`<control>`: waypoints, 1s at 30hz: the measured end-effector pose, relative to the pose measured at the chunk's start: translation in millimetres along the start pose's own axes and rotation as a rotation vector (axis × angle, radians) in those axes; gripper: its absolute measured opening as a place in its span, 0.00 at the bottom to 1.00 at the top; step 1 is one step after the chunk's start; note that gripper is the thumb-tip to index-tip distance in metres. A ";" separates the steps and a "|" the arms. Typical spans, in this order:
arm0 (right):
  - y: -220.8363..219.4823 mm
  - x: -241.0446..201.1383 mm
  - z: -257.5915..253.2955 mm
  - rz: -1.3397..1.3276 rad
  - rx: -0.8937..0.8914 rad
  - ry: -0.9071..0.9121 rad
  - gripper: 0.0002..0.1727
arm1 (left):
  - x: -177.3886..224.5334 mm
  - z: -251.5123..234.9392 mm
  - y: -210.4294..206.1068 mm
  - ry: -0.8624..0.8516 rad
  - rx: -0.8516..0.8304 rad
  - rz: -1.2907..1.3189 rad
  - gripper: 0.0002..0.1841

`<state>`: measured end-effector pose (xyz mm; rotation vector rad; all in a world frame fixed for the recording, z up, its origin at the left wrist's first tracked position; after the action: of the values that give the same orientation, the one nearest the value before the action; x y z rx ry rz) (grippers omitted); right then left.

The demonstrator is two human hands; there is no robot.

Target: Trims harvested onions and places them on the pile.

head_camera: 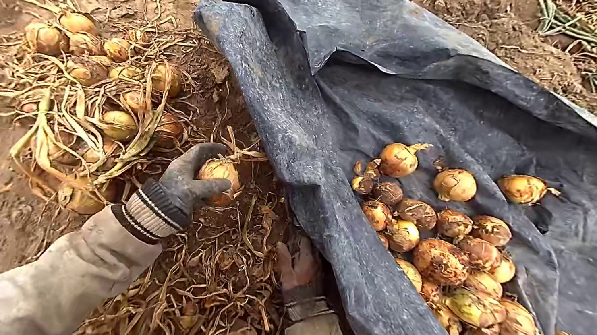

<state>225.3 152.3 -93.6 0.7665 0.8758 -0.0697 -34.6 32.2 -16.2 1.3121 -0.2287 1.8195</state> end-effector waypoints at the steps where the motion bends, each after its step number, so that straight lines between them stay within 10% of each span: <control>1: 1.0 -5.7 9.4 -0.069 -0.027 0.010 0.38 | -10.5 19.0 -11.2 0.084 -0.025 0.187 0.36; 7: 5.9 -62.0 81.1 -0.503 0.048 0.282 0.57 | -22.0 132.1 -66.8 0.286 -0.180 0.445 0.30; 12: 25.0 -70.0 106.8 -0.876 0.004 0.308 0.40 | 18.0 178.2 -44.4 -0.311 -0.078 -0.319 0.52; 15: 22.5 -77.5 116.2 -1.149 -0.155 0.170 0.31 | 27.4 190.3 -44.2 -0.500 -0.073 -0.309 0.54; 21: 42.5 -85.9 137.9 -0.326 -0.026 0.300 0.54 | 14.4 208.4 -63.9 -0.074 -0.139 0.232 0.40; 30: 27.5 -86.4 143.5 -0.385 0.018 0.390 0.46 | 32.3 208.7 -30.2 -0.481 0.026 -0.618 0.47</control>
<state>274.0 60.7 40.8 0.6282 1.3898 -0.2756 128.1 -54.0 91.3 1.6070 -0.0414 0.9838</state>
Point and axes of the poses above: each hand's wrist, its own z-axis away from the middle knuckle, its own y-axis out of the back of the hand, x = y × z, the point moved 5 cm from there along -z, towards the middle knuckle, and after that the axes turned 7 degrees about y, right-handed, at the moved point
